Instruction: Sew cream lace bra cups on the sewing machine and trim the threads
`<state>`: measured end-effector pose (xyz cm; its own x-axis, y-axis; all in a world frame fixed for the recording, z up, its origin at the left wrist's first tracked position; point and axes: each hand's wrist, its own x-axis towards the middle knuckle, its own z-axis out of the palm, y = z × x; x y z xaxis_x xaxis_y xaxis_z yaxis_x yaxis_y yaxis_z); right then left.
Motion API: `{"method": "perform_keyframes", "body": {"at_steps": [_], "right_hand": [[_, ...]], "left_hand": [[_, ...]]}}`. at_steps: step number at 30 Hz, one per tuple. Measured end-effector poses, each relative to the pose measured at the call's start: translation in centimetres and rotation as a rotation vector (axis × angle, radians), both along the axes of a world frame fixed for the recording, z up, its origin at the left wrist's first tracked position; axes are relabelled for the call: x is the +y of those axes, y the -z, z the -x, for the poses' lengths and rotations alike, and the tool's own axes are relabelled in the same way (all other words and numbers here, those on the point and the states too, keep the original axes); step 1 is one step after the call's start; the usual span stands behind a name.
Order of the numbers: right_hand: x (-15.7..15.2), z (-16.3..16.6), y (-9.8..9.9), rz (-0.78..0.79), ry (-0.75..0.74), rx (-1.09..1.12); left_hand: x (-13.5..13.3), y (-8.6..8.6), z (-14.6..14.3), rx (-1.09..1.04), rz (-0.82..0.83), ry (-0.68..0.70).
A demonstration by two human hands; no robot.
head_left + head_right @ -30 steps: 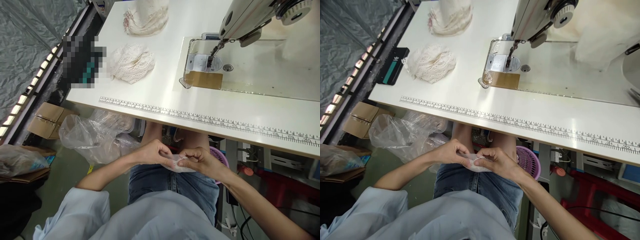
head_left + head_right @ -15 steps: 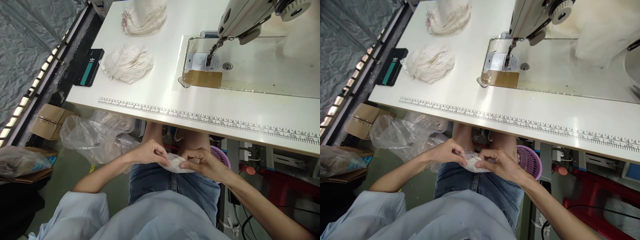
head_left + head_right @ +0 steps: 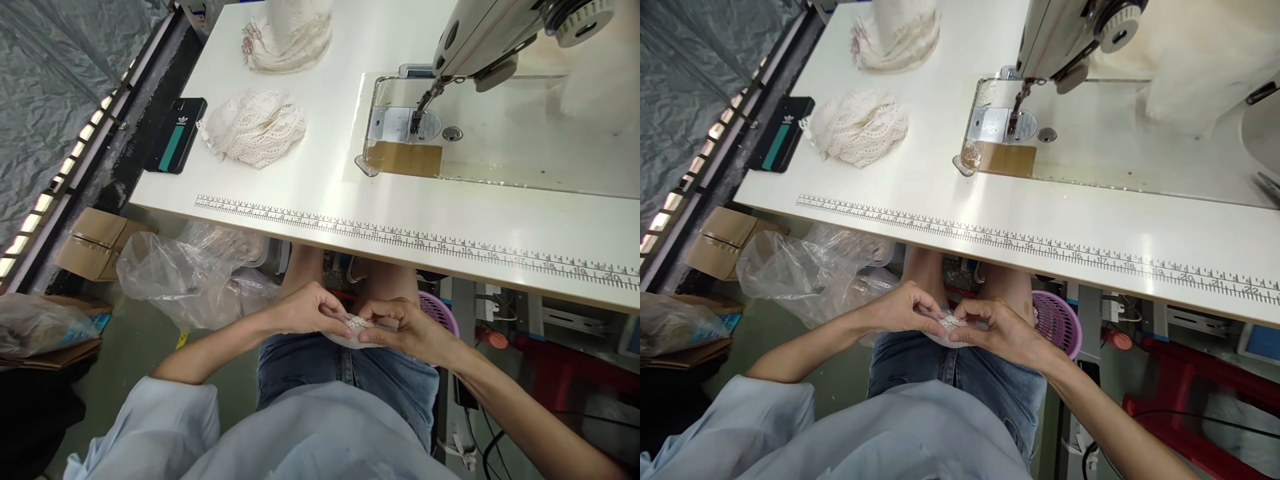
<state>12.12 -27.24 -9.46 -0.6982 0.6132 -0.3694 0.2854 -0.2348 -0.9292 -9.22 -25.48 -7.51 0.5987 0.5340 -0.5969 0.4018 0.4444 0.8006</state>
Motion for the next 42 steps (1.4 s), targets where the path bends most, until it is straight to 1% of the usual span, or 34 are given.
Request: {"method": "perform_keyframes", "body": {"at_steps": [3,10,18,26,30,32,34,37,42], "right_hand": [[0.1,0.0,0.0,-0.01,0.025,0.008],[0.0,0.1,-0.1,-0.03,0.057,0.015],[0.1,0.3,-0.5,-0.083,0.06,-0.007],[-0.5,-0.1,-0.6,-0.184,0.076,-0.105],[-0.6,-0.2,-0.9,-0.179,0.088,-0.098],[-0.5,-0.2,-1.0,-0.154,0.075,-0.078],[-0.3,-0.4,-1.1,-0.138,0.047,-0.063],[-0.2,-0.7,-1.2,-0.167,0.014,-0.067],[-0.4,-1.1,-1.1,-0.23,0.008,-0.036]], "left_hand": [[-0.1,-0.2,0.1,-0.014,0.007,-0.013],[-0.1,-0.1,0.2,-0.034,-0.06,-0.021],[0.4,-0.4,-0.1,-0.002,0.004,0.047],[0.1,0.5,-0.9,-0.038,0.025,-0.018],[0.2,0.5,-1.0,-0.103,0.134,-0.056],[0.4,0.5,-1.1,-0.123,0.204,-0.068],[0.6,0.4,-1.2,-0.128,0.24,-0.065],[0.6,0.3,-1.5,-0.132,0.239,-0.05],[0.5,0.5,-1.9,-0.135,0.208,-0.047]]}}
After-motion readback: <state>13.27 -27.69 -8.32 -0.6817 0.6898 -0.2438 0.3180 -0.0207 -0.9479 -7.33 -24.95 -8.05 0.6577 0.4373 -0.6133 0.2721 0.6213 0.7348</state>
